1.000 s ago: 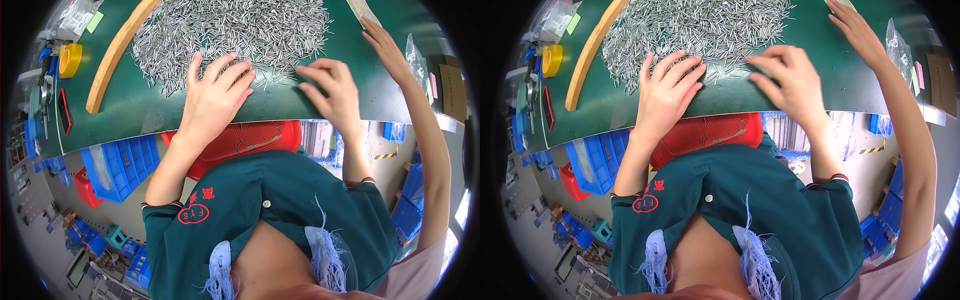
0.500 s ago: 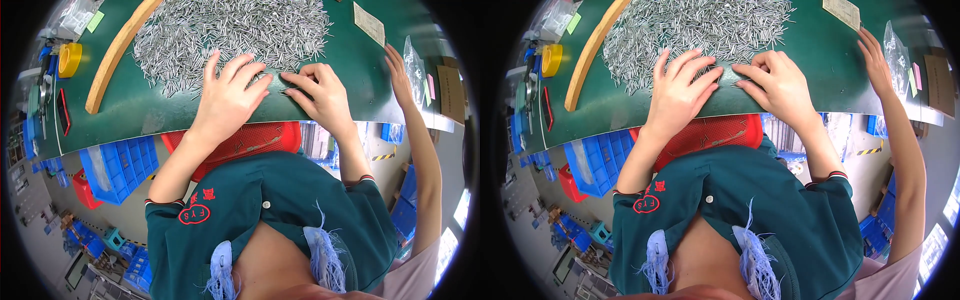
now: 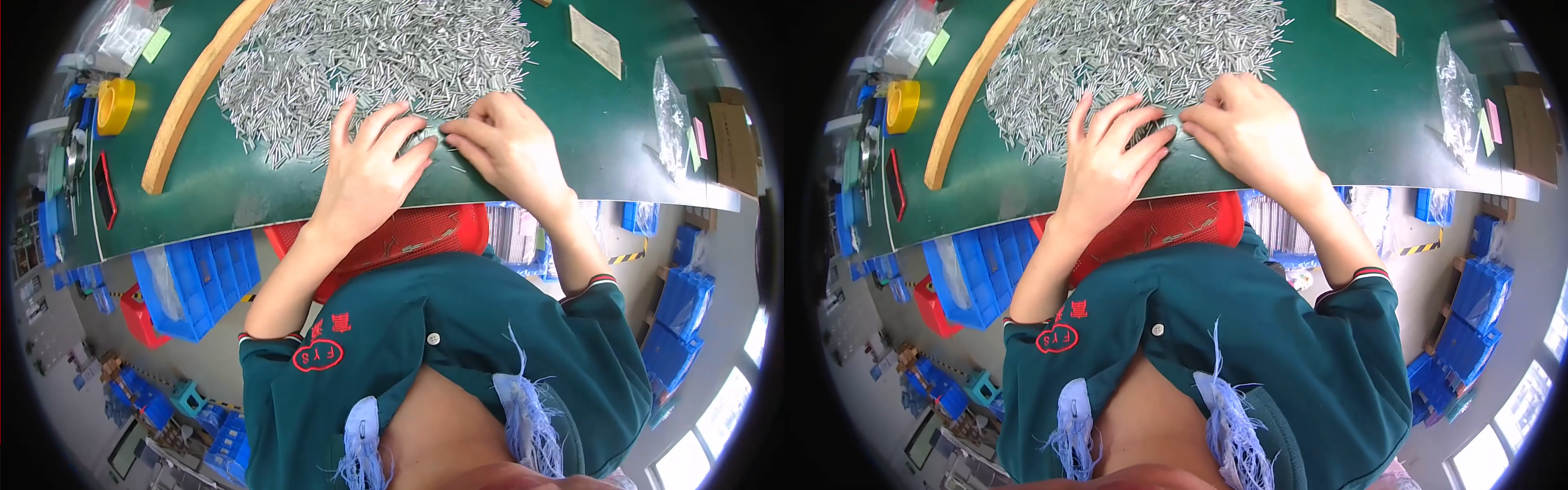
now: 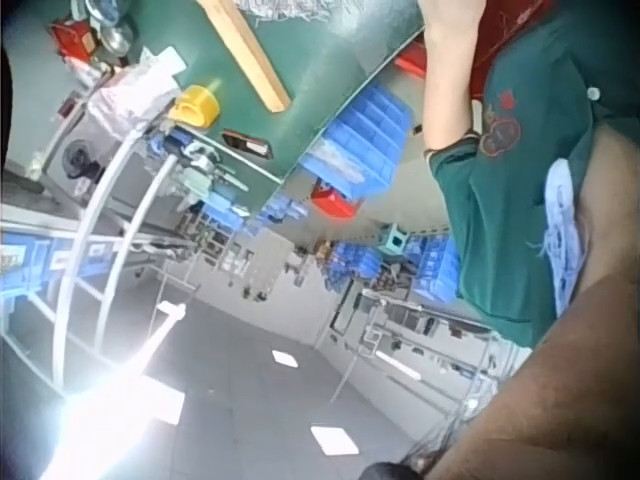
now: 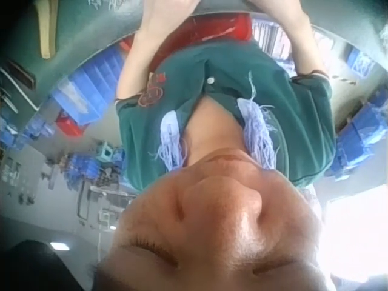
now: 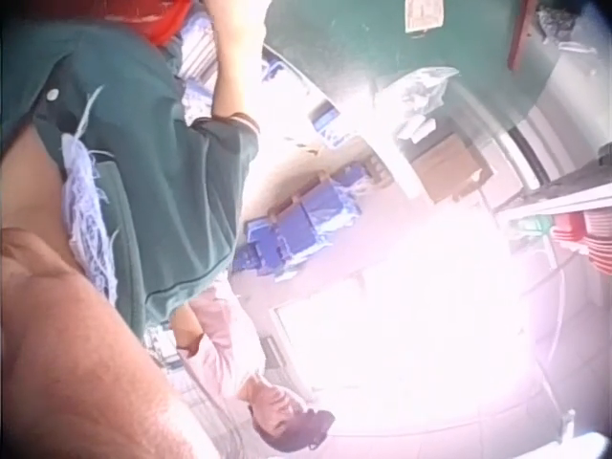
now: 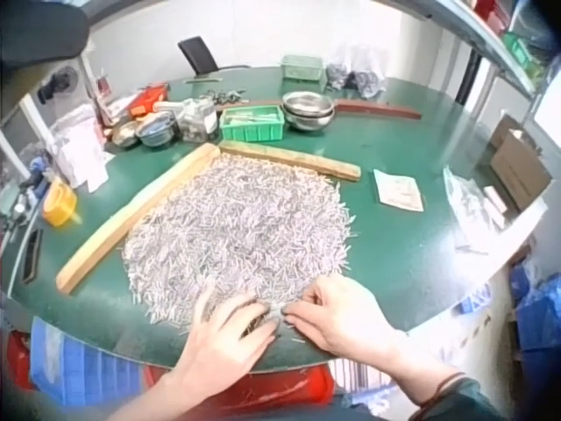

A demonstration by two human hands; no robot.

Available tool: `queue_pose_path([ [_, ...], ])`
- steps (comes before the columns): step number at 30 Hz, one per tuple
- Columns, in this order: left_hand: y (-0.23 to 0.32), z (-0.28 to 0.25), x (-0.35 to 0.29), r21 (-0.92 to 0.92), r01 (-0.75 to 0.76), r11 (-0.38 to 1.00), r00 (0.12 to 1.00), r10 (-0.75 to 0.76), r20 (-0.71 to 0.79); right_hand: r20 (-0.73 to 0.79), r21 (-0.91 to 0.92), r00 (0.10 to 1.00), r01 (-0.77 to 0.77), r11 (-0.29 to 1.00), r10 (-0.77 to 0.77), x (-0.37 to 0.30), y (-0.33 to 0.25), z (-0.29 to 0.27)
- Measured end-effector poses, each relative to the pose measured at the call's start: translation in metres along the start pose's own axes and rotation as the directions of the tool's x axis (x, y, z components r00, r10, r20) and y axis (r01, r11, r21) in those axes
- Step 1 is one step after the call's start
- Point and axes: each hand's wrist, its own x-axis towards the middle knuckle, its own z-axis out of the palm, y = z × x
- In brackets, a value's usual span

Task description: Sorting small metal pins or needles from a pile on a workbench into a tray.

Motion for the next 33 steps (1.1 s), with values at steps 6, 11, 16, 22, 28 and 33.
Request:
queue_pose_path([
  [6,0.000,-0.013,-0.011,-0.004,-0.018,1.000,1.000,0.018,-0.004,0.013,0.039,0.995,0.101,0.994,-0.102,0.014,-0.003,0.004],
  [11,0.001,-0.031,-0.024,0.020,0.020,1.000,0.999,-0.020,-0.026,0.162,-0.084,0.978,0.149,0.985,-0.134,0.032,-0.004,0.004],
  [16,0.004,-0.042,-0.037,0.037,0.099,0.994,0.994,-0.097,-0.050,0.219,-0.102,0.948,0.259,0.960,-0.232,0.040,0.003,0.008],
  [22,-0.001,-0.053,-0.060,0.028,0.198,0.980,0.978,-0.195,-0.074,-0.006,0.057,1.000,-0.013,0.998,0.013,0.033,0.011,-0.025],
  [28,-0.016,-0.057,-0.078,0.072,0.333,0.940,0.940,-0.325,-0.102,-0.162,-0.025,0.803,-0.584,0.811,0.573,-0.020,0.079,-0.077],
  [33,-0.021,-0.060,-0.077,0.112,0.339,0.934,0.938,-0.326,-0.114,-0.238,-0.385,0.837,-0.546,0.744,0.492,-0.070,0.141,-0.108],
])
